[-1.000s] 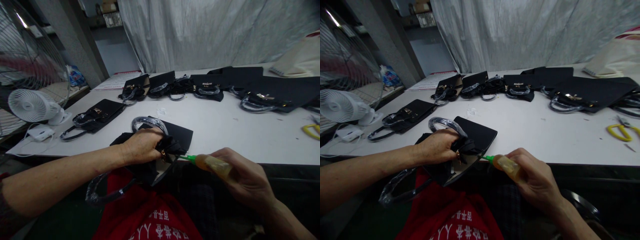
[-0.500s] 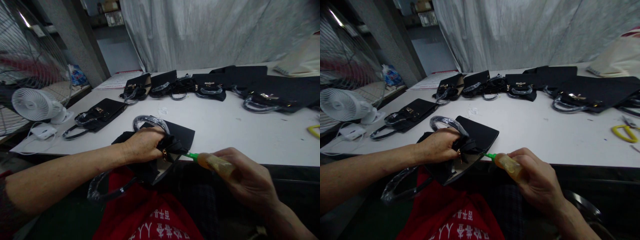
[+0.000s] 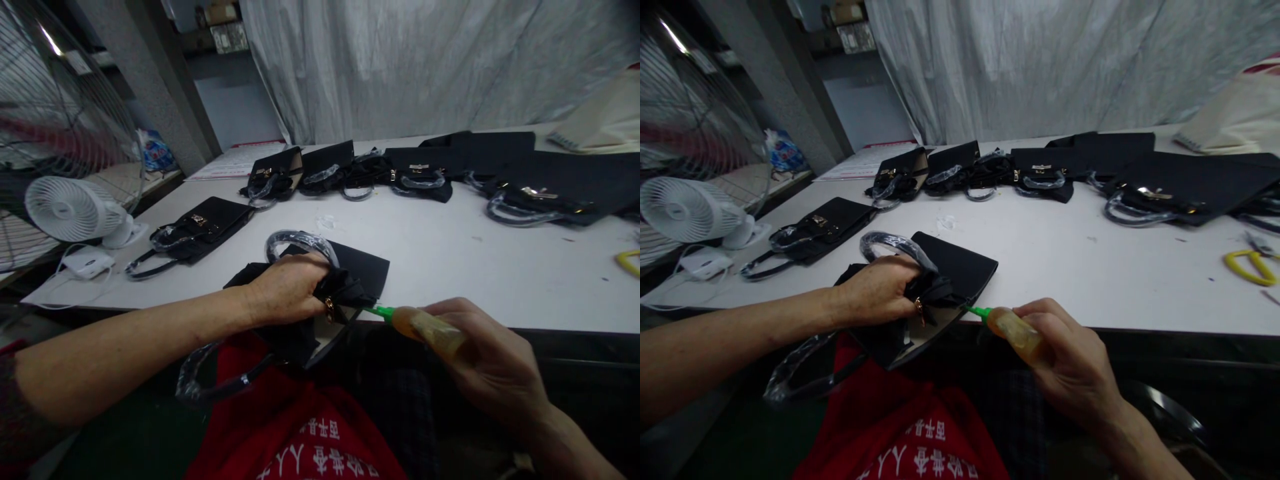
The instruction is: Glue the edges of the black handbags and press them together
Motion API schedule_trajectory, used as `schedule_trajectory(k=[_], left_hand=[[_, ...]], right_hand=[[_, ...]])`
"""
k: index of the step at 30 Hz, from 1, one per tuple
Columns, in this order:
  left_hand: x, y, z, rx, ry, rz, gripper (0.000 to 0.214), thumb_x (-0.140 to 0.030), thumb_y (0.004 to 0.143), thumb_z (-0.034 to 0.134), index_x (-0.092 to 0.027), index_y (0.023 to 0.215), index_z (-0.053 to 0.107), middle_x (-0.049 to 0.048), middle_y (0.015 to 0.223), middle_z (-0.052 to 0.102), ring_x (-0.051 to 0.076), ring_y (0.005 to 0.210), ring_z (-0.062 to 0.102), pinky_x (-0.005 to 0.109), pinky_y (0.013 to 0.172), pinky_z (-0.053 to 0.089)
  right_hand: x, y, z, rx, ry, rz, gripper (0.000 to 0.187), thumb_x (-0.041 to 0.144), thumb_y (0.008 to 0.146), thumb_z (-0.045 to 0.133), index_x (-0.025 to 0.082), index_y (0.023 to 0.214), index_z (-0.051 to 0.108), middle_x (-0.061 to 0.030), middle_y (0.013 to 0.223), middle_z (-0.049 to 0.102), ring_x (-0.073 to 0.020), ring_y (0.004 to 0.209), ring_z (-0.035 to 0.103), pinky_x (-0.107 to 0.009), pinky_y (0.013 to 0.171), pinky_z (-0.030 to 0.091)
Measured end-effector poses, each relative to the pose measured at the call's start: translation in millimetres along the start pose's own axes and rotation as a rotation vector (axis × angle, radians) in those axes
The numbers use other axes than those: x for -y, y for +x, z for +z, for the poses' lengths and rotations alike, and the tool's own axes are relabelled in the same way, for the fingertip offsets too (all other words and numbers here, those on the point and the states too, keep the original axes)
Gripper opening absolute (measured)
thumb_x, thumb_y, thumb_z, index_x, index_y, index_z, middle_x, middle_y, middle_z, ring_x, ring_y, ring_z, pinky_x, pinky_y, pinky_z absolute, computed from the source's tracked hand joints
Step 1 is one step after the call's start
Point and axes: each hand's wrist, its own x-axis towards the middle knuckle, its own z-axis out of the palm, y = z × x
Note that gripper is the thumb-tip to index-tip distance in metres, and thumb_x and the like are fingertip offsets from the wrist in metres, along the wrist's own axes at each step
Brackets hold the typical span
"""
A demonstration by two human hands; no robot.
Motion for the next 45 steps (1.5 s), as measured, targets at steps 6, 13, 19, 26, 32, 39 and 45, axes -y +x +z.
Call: schedule_trajectory(k=[6,13,19,26,32,39,45], left_hand=[[1,0,1.1,0.002,-0.002,0.010,0.009,-0.022,0.076,0.062,-0.014,0.076,0.065,0.0036,0.080,0.063,0.014,0.074,0.057,0.024,0.065,0.043],[1,0,1.0,-0.002,-0.009,0.008,0.009,-0.023,0.075,0.062,-0.014,0.074,0.065,0.0039,0.080,0.063,0.015,0.073,0.056,0.025,0.065,0.043],[-1,0,0.3,0.007,0.009,-0.009,0.009,-0.023,0.077,0.061,-0.014,0.077,0.065,0.0046,0.082,0.064,0.016,0.077,0.057,0.026,0.068,0.043],[-1,0,-0.3,-0.001,0.017,-0.007,0.010,-0.024,0.076,0.062,-0.014,0.076,0.065,0.0039,0.081,0.063,0.014,0.072,0.056,0.024,0.063,0.042],[0,-1,1.1,-0.017,0.028,0.007,0.012,-0.024,0.077,0.060,-0.013,0.075,0.065,0.0042,0.078,0.061,0.014,0.071,0.055,0.025,0.062,0.042],[1,-1,1.5,-0.011,0.026,0.054,0.011,-0.022,0.078,0.060,-0.013,0.077,0.066,0.0046,0.082,0.063,0.015,0.075,0.058,0.026,0.066,0.045],[2,-1,1.5,-0.031,0.005,0.072,0.011,-0.023,0.078,0.061,-0.014,0.079,0.067,0.0045,0.084,0.064,0.015,0.077,0.058,0.027,0.069,0.045]], right_hand=[[2,3,-2,0.100,-0.022,-0.047,0.010,0.026,0.089,0.057,0.020,0.095,0.060,-0.0053,0.093,0.064,-0.0148,0.071,0.063,-0.023,0.055,0.047],[5,3,-5,0.127,0.015,-0.088,0.010,0.021,0.089,0.054,0.022,0.097,0.059,-0.0054,0.090,0.064,-0.0148,0.067,0.063,-0.023,0.052,0.046],[6,4,-6,0.104,-0.009,-0.096,0.008,0.024,0.088,0.056,0.023,0.096,0.059,-0.0050,0.090,0.064,-0.0150,0.066,0.063,-0.023,0.051,0.046],[4,3,-2,0.116,-0.010,-0.048,0.008,0.023,0.088,0.056,0.022,0.096,0.058,-0.0056,0.091,0.063,-0.0157,0.068,0.062,-0.024,0.052,0.045],[10,3,-7,0.158,0.070,-0.083,0.014,0.019,0.087,0.055,0.025,0.099,0.057,-0.0037,0.091,0.064,-0.0140,0.066,0.063,-0.022,0.053,0.046],[19,0,-7,0.173,0.052,-0.163,0.015,0.015,0.084,0.054,0.023,0.097,0.056,-0.0060,0.095,0.065,-0.0148,0.072,0.066,-0.020,0.055,0.049],[18,-1,-7,0.144,-0.168,-0.158,0.018,0.016,0.084,0.050,0.023,0.100,0.054,-0.0044,0.092,0.066,-0.0118,0.063,0.065,-0.017,0.050,0.047]])
